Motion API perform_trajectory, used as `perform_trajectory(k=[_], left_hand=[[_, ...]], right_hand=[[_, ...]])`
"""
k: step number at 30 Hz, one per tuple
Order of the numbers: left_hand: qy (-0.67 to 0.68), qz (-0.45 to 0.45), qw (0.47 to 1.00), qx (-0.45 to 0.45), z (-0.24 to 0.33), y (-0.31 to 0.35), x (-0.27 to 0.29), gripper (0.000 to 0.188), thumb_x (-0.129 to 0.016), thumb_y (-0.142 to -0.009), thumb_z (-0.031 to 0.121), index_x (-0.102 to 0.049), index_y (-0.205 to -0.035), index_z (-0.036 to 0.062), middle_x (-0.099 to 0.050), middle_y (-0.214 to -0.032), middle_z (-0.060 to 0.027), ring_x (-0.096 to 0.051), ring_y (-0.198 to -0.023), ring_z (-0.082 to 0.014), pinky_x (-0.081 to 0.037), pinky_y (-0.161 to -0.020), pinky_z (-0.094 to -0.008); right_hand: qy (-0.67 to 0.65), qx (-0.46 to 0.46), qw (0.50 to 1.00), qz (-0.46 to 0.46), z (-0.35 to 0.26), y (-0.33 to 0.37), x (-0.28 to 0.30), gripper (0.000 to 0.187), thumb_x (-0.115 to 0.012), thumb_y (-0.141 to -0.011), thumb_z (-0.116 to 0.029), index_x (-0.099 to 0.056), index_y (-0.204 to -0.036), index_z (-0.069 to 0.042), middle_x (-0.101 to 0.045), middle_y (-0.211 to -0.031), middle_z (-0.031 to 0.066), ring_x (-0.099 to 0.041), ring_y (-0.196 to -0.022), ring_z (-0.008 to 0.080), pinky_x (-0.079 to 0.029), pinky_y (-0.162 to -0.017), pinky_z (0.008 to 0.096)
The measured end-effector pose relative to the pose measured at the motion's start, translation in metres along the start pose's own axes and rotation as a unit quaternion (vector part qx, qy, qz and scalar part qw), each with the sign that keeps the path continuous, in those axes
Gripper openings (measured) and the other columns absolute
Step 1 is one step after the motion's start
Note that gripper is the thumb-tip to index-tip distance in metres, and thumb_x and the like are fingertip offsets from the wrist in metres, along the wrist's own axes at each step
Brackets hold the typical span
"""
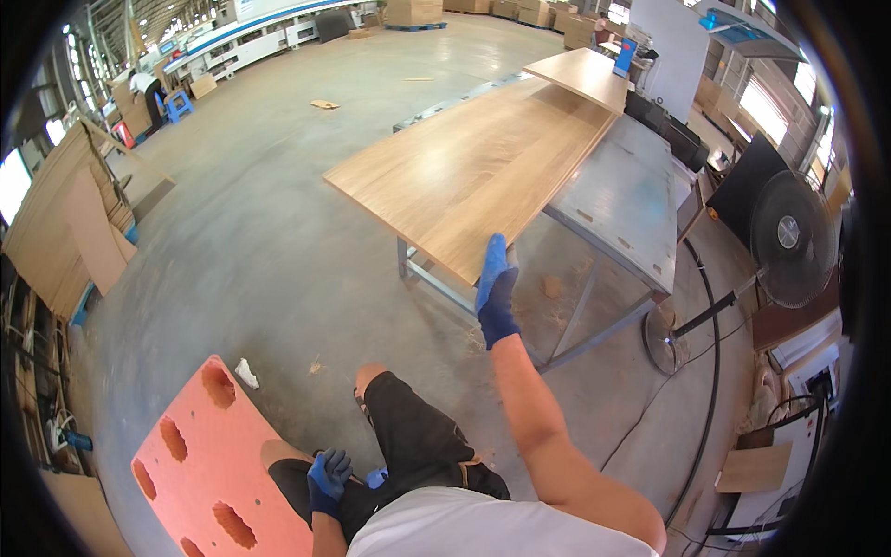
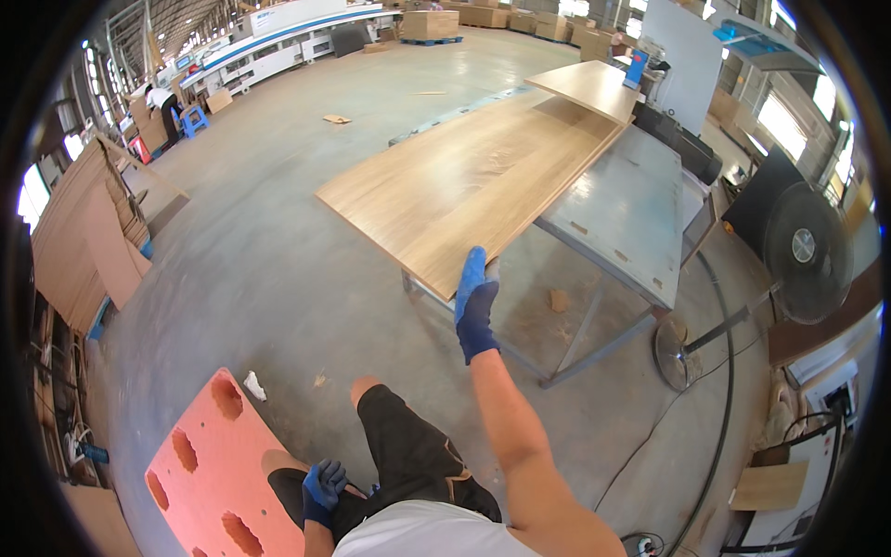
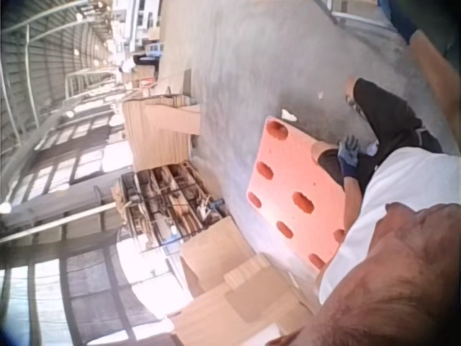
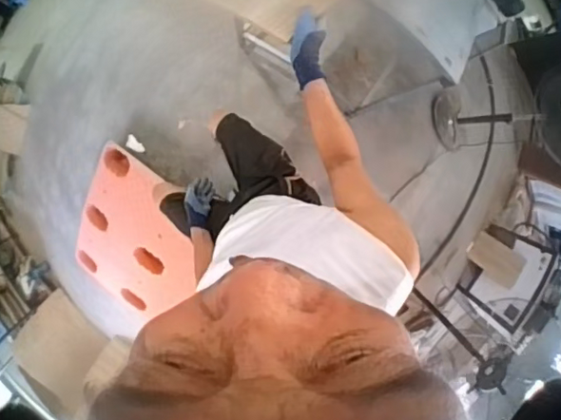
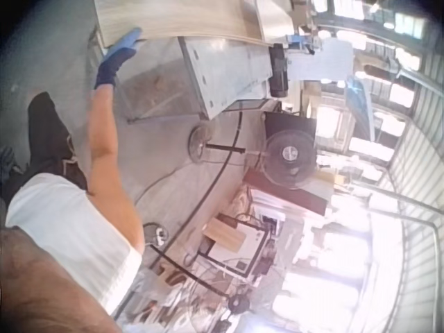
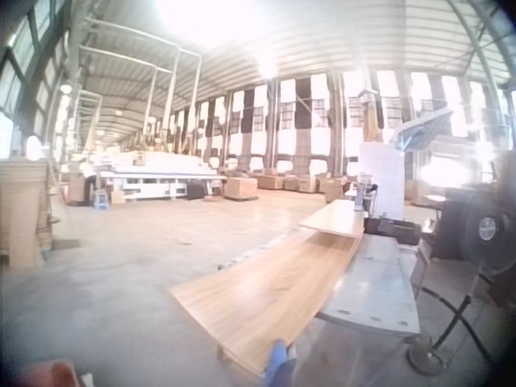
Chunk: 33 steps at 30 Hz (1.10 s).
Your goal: The person lifts a large wooden board from a metal table and places it onto a pink foam pad on the floor. They repeat this process, stacking multiple boards on the pad.
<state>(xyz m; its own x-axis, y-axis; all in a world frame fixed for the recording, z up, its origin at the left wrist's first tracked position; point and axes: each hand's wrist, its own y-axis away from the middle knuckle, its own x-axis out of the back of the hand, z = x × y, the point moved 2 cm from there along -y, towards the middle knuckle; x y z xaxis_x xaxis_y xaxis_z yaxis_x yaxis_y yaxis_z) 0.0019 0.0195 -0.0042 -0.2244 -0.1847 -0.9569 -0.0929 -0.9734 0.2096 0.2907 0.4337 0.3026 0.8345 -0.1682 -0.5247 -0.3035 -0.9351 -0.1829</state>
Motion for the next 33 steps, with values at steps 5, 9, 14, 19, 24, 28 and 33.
perform_trajectory(k=[5,9,14,19,24,28,33], left_hand=[[-0.181,0.351,0.918,-0.020,-0.030,-0.030,-0.072,0.034,-0.043,-0.090,0.031,-0.047,-0.112,0.0055,-0.060,-0.100,-0.0108,-0.058,-0.078,-0.0248,-0.046,-0.067,-0.0377],[-0.187,0.357,0.914,0.036,-0.028,-0.027,-0.044,0.032,-0.041,-0.091,0.032,-0.047,-0.111,0.0078,-0.060,-0.101,-0.0108,-0.058,-0.079,-0.0255,-0.046,-0.068,-0.0397],[-0.186,0.351,0.917,0.033,-0.039,-0.036,-0.038,0.031,-0.041,-0.091,0.032,-0.046,-0.111,0.0092,-0.061,-0.096,-0.0096,-0.058,-0.074,-0.0233,-0.046,-0.064,-0.0386],[-0.196,0.355,0.914,0.021,-0.030,-0.027,-0.034,0.031,-0.041,-0.091,0.033,-0.047,-0.111,0.0092,-0.061,-0.094,-0.0097,-0.058,-0.072,-0.0229,-0.046,-0.062,-0.0383],[-0.196,0.371,0.907,0.034,-0.034,-0.027,-0.031,0.031,-0.041,-0.092,0.034,-0.047,-0.110,0.0093,-0.061,-0.092,-0.0095,-0.058,-0.071,-0.0229,-0.046,-0.061,-0.0379],[-0.173,0.359,0.916,0.047,-0.033,-0.028,-0.025,0.029,-0.040,-0.092,0.033,-0.047,-0.107,0.0096,-0.060,-0.090,-0.0092,-0.058,-0.070,-0.0234,-0.045,-0.060,-0.0382],[-0.185,0.344,0.919,0.058,-0.032,-0.028,-0.015,0.029,-0.043,-0.089,0.035,-0.047,-0.106,0.0118,-0.057,-0.099,-0.0091,-0.055,-0.080,-0.0268,-0.043,-0.067,-0.0413]], right_hand=[[0.049,-0.027,0.998,0.026,-0.016,0.002,0.006,0.038,-0.049,-0.092,-0.031,-0.049,-0.118,-0.002,-0.056,-0.096,0.0028,-0.051,-0.082,0.0096,-0.044,-0.064,0.0241],[0.056,-0.058,0.997,0.012,-0.006,0.006,-0.008,0.039,-0.050,-0.091,-0.034,-0.049,-0.118,-0.005,-0.056,-0.094,0.0029,-0.053,-0.076,0.0107,-0.044,-0.056,0.0271],[0.053,-0.028,0.998,-0.013,-0.006,-0.004,0.009,0.045,-0.052,-0.090,-0.037,-0.047,-0.122,-0.006,-0.057,-0.103,0.0055,-0.058,-0.083,0.0148,-0.050,-0.064,0.0329],[0.051,-0.163,0.984,-0.059,-0.029,0.012,0.000,0.047,-0.050,-0.090,-0.039,-0.045,-0.124,-0.006,-0.057,-0.109,0.0093,-0.060,-0.090,0.0203,-0.051,-0.074,0.0385],[0.026,-0.254,0.958,-0.129,-0.036,-0.012,0.044,0.055,-0.047,-0.090,-0.047,-0.044,-0.123,-0.003,-0.057,-0.111,0.0146,-0.060,-0.087,0.0253,-0.047,-0.081,0.0436],[-0.018,-0.195,0.980,-0.047,-0.057,-0.056,0.090,0.059,-0.047,-0.088,-0.048,-0.041,-0.125,-0.002,-0.058,-0.108,0.0150,-0.060,-0.086,0.0258,-0.048,-0.079,0.0424],[-0.029,-0.150,0.988,0.017,-0.089,-0.127,0.120,0.067,-0.050,-0.086,-0.047,-0.032,-0.129,0.001,-0.053,-0.113,0.0163,-0.057,-0.094,0.0289,-0.047,-0.082,0.0450]])
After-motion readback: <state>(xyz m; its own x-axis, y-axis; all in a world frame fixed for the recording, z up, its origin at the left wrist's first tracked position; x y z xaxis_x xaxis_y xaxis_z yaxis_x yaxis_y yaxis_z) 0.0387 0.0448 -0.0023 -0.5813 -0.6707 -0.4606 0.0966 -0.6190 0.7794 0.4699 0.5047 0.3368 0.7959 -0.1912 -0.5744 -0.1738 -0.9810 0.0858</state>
